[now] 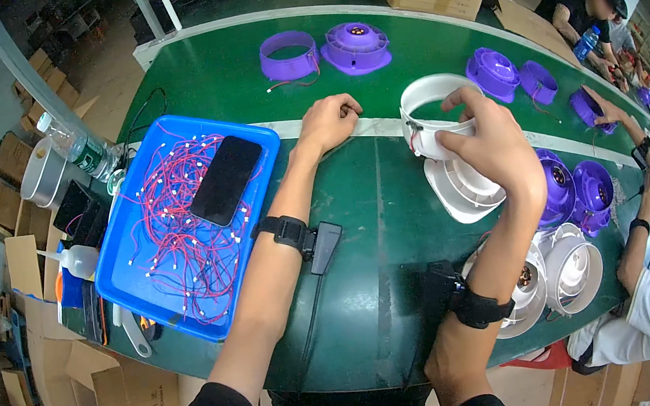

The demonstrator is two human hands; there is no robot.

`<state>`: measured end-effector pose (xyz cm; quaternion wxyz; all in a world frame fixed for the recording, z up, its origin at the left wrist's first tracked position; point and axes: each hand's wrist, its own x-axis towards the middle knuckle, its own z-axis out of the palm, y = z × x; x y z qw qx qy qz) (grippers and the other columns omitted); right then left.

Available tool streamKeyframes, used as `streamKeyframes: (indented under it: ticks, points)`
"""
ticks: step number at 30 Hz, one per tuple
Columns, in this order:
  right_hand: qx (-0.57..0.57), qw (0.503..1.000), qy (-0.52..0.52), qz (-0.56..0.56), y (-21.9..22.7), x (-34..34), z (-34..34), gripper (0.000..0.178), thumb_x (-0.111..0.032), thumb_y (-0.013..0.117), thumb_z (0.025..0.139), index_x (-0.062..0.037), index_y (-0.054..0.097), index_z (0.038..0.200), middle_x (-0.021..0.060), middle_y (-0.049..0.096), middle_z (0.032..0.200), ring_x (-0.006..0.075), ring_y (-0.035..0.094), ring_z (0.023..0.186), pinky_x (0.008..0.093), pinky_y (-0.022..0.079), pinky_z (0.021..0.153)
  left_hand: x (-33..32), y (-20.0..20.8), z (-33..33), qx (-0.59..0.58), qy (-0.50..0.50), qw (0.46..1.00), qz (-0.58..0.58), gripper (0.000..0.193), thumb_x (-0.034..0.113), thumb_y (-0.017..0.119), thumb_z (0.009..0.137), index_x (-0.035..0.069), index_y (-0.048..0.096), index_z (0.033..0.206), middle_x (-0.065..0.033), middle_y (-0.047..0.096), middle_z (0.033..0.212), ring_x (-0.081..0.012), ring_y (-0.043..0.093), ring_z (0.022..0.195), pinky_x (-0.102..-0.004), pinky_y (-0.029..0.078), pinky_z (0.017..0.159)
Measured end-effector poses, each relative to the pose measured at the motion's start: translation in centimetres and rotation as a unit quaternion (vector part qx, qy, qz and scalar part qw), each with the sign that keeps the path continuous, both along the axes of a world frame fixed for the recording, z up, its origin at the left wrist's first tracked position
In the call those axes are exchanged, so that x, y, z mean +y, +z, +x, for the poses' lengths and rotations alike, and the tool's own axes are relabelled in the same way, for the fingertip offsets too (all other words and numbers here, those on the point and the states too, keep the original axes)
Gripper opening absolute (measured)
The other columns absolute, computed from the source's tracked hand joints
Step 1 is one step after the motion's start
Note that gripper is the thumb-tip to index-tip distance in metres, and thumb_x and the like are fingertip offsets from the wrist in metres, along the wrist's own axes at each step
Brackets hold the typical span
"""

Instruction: The person assembles small electronic devices by hand at a factory workstation. They pick up white and purple plastic housings, insert internal components, and fit the parts together. The person also retrieves additional components from a nearby cardboard box and places them on the table.

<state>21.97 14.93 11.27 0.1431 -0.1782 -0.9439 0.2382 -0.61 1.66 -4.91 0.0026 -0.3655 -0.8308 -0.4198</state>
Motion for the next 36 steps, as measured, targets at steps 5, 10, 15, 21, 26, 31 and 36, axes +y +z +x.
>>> streamKeyframes:
  ticks: [5, 10, 15, 21, 26, 31, 36]
  points:
    - [-0.035, 0.998, 0.043, -0.019, 1.6, -1.0, 1.0, 0.025, -0.011, 0.075, 0.073, 0.0004, 0.068, 0.094, 0.0154, 0.062, 0.086, 0.0276, 0.061, 0.079, 0.0372, 0.048, 0.073, 0.2, -0.1, -0.1, -0.006, 0.008, 1.000, -0.002, 0.021, 0.017, 0.061, 0.080, 0.010, 0.074, 0.095, -0.0114, 0.074, 0.093, -0.0276, 0.071, 0.088, -0.0393, 0.055, 0.080]
    - [0.040, 0.996, 0.070, 0.026, 2.6, -0.8, 2.0, 0.017, -0.007, 0.072, 0.074, 0.0008, 0.068, 0.090, 0.0150, 0.061, 0.084, 0.0290, 0.060, 0.076, 0.0376, 0.047, 0.069, 0.6, -0.1, -0.1, 0.002, -0.004, 1.000, 0.009, 0.021, 0.017, 0.060, 0.082, 0.009, 0.074, 0.096, -0.0126, 0.074, 0.094, -0.0283, 0.071, 0.087, -0.0392, 0.055, 0.080]
    - [0.172, 0.982, 0.068, 0.031, 4.4, -2.4, 3.4, 0.014, -0.004, 0.070, 0.077, 0.0000, 0.068, 0.090, 0.0135, 0.059, 0.084, 0.0284, 0.059, 0.071, 0.0364, 0.046, 0.064, 0.5, -0.6, -1.0, -0.020, -0.046, 0.998, 0.038, 0.019, 0.016, 0.061, 0.083, 0.009, 0.074, 0.095, -0.0124, 0.073, 0.093, -0.0281, 0.071, 0.089, -0.0394, 0.055, 0.080]
    - [0.250, 0.966, 0.067, -0.001, 5.7, -3.5, 4.2, 0.016, -0.004, 0.070, 0.076, -0.0040, 0.067, 0.092, 0.0103, 0.058, 0.082, 0.0223, 0.053, 0.064, 0.0320, 0.045, 0.062, 1.1, -0.1, -0.7, -0.044, -0.069, 0.995, 0.052, 0.021, 0.012, 0.060, 0.085, 0.002, 0.072, 0.099, -0.0114, 0.073, 0.089, -0.0172, 0.068, 0.078, -0.0325, 0.054, 0.076]
    - [0.148, 0.987, 0.047, 0.038, 4.9, -3.3, 3.0, 0.016, -0.009, 0.070, 0.075, -0.0049, 0.067, 0.090, 0.0138, 0.062, 0.086, 0.0301, 0.061, 0.075, 0.0388, 0.047, 0.068, 0.3, 3.7, 0.0, -0.222, -0.155, 0.951, 0.150, 0.025, 0.015, 0.057, 0.091, 0.003, 0.068, 0.109, -0.0084, 0.072, 0.098, -0.0153, 0.067, 0.086, -0.0330, 0.053, 0.082]
    - [0.106, 0.992, -0.004, 0.066, 2.6, -2.2, 1.0, 0.018, -0.012, 0.069, 0.075, -0.0060, 0.070, 0.092, 0.0184, 0.067, 0.094, 0.0384, 0.064, 0.094, 0.0443, 0.049, 0.080, -1.5, 10.0, 2.7, -0.274, -0.335, 0.901, -0.007, 0.030, 0.027, 0.054, 0.097, 0.002, 0.067, 0.109, -0.0071, 0.072, 0.100, -0.0132, 0.066, 0.088, -0.0263, 0.052, 0.071]
    - [0.106, 0.989, -0.080, 0.061, 1.5, -1.6, -0.7, 0.019, -0.015, 0.071, 0.078, -0.0061, 0.071, 0.095, 0.0216, 0.069, 0.100, 0.0393, 0.066, 0.100, 0.0441, 0.050, 0.086, -0.6, 10.2, 4.0, -0.207, -0.390, 0.894, -0.080, 0.031, 0.033, 0.057, 0.099, 0.004, 0.066, 0.097, 0.0021, 0.061, 0.072, -0.0063, 0.055, 0.067, -0.0233, 0.040, 0.055]
